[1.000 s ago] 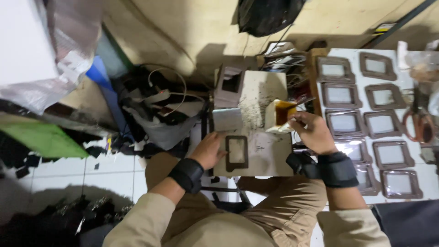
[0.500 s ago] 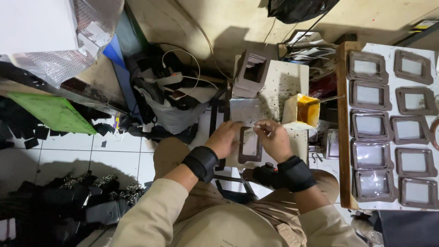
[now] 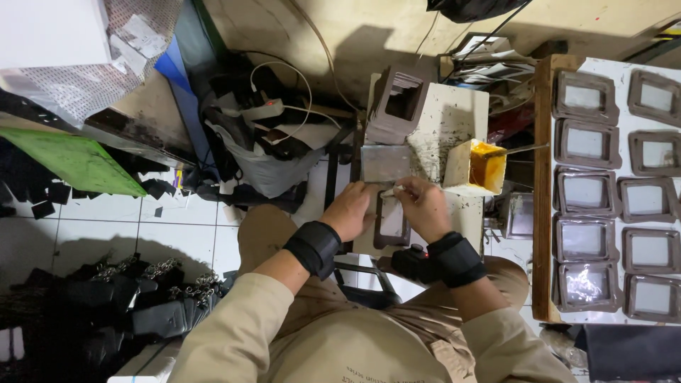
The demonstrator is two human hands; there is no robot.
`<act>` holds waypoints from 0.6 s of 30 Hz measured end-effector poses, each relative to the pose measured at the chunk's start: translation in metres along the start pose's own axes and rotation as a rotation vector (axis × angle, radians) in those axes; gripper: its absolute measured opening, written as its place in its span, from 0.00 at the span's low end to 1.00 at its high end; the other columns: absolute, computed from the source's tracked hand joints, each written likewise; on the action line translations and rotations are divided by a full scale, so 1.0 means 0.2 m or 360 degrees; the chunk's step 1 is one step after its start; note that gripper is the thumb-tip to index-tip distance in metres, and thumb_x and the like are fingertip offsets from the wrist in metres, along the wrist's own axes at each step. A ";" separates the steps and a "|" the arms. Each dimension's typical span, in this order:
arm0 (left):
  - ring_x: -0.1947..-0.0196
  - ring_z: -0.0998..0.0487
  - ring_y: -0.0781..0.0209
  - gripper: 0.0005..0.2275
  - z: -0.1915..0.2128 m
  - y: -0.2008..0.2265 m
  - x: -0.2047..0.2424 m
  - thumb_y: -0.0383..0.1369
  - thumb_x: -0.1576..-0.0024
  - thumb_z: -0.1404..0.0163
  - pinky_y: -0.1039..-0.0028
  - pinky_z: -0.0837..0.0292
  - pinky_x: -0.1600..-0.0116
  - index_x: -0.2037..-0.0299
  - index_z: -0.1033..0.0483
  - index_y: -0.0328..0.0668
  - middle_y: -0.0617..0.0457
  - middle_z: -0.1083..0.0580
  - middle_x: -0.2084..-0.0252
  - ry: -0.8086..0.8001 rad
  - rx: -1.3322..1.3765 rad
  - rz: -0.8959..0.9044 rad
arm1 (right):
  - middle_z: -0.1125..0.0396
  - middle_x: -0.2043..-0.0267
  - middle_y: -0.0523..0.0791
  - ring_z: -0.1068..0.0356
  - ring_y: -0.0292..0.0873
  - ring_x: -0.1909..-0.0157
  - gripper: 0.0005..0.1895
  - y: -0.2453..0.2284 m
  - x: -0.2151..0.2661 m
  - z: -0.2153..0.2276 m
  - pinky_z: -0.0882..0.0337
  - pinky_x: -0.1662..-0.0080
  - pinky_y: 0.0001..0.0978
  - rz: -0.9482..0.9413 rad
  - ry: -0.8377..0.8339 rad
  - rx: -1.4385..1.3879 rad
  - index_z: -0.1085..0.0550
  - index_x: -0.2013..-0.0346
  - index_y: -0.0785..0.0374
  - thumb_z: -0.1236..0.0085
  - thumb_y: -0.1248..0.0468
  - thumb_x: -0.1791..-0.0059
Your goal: Applying adhesive to the edges of small rectangular frames and stacking them.
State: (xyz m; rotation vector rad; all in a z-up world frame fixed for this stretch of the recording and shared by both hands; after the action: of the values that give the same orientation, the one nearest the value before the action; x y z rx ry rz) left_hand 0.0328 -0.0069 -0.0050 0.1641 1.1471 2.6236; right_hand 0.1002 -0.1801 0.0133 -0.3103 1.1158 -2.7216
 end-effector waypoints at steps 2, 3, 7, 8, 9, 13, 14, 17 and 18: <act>0.48 0.30 0.41 0.25 0.01 0.01 0.01 0.35 0.40 0.52 0.58 0.28 0.44 0.36 0.38 0.28 0.37 0.32 0.51 0.0004 0.0024 0.0003 | 0.24 0.70 0.47 0.24 0.49 0.64 0.09 0.01 0.00 -0.01 0.26 0.61 0.42 0.0012 -0.0004 0.0012 0.18 0.58 0.53 0.34 0.62 0.54; 0.48 0.30 0.41 0.25 0.02 0.02 0.01 0.35 0.40 0.52 0.58 0.28 0.44 0.36 0.38 0.28 0.37 0.32 0.51 0.0011 0.0045 0.0003 | 0.24 0.71 0.46 0.24 0.49 0.64 0.09 0.01 -0.01 -0.01 0.26 0.61 0.43 0.0028 -0.0005 0.0024 0.18 0.59 0.52 0.34 0.62 0.54; 0.47 0.31 0.42 0.26 0.01 0.01 0.01 0.37 0.41 0.51 0.59 0.29 0.42 0.35 0.39 0.31 0.40 0.33 0.51 -0.0052 0.0033 0.0059 | 0.23 0.68 0.46 0.23 0.50 0.61 0.10 0.02 -0.01 -0.02 0.26 0.59 0.43 0.0011 -0.0019 0.0061 0.18 0.58 0.51 0.34 0.62 0.54; 0.47 0.31 0.41 0.26 0.01 0.01 0.00 0.37 0.42 0.50 0.59 0.29 0.43 0.35 0.38 0.30 0.39 0.32 0.51 -0.0054 0.0035 0.0054 | 0.23 0.67 0.46 0.23 0.51 0.60 0.10 0.03 -0.01 -0.02 0.26 0.58 0.45 0.0000 -0.0029 0.0085 0.18 0.58 0.50 0.34 0.61 0.54; 0.47 0.30 0.41 0.27 0.02 0.01 0.00 0.37 0.42 0.49 0.59 0.29 0.43 0.35 0.38 0.30 0.38 0.32 0.51 -0.0056 0.0036 0.0049 | 0.23 0.66 0.45 0.23 0.51 0.59 0.10 0.03 -0.01 -0.02 0.26 0.57 0.46 -0.0010 -0.0039 0.0108 0.18 0.58 0.49 0.34 0.60 0.54; 0.47 0.31 0.41 0.28 0.01 0.00 0.00 0.38 0.43 0.49 0.59 0.29 0.43 0.35 0.39 0.29 0.39 0.33 0.51 -0.0087 0.0044 0.0059 | 0.22 0.67 0.43 0.23 0.48 0.61 0.10 0.01 0.01 -0.02 0.26 0.57 0.43 -0.0021 -0.0056 0.0129 0.18 0.58 0.48 0.34 0.60 0.54; 0.46 0.31 0.41 0.28 0.01 0.00 0.01 0.38 0.43 0.49 0.59 0.29 0.42 0.35 0.39 0.30 0.39 0.33 0.50 -0.0082 0.0049 0.0058 | 0.22 0.66 0.44 0.23 0.49 0.60 0.10 0.02 0.01 -0.02 0.26 0.57 0.43 -0.0027 -0.0065 0.0144 0.18 0.58 0.48 0.34 0.60 0.54; 0.44 0.32 0.40 0.28 0.07 0.06 0.02 0.36 0.43 0.50 0.58 0.31 0.39 0.33 0.41 0.30 0.38 0.33 0.48 -0.0115 0.0108 0.0079 | 0.23 0.67 0.44 0.24 0.49 0.62 0.09 0.00 0.05 0.00 0.25 0.57 0.42 0.0026 -0.0068 0.0166 0.18 0.58 0.50 0.34 0.61 0.54; 0.42 0.33 0.39 0.28 0.10 0.08 0.03 0.34 0.43 0.51 0.56 0.33 0.37 0.32 0.41 0.30 0.37 0.33 0.46 -0.0155 0.0160 0.0099 | 0.23 0.69 0.45 0.24 0.49 0.64 0.09 -0.02 0.07 0.02 0.25 0.58 0.41 0.0086 -0.0059 0.0170 0.19 0.59 0.52 0.34 0.62 0.54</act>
State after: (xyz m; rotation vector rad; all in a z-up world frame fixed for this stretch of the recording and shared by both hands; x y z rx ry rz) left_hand 0.0283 -0.0024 0.0203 0.3494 1.2600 2.5800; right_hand 0.0866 -0.1826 0.0204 -0.3088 0.9508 -2.7040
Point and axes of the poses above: each hand's wrist, its own x-axis away from the middle knuckle, its own z-axis out of the back of the hand, y = z × x, the point moved 4 cm from there along -x, towards the middle knuckle
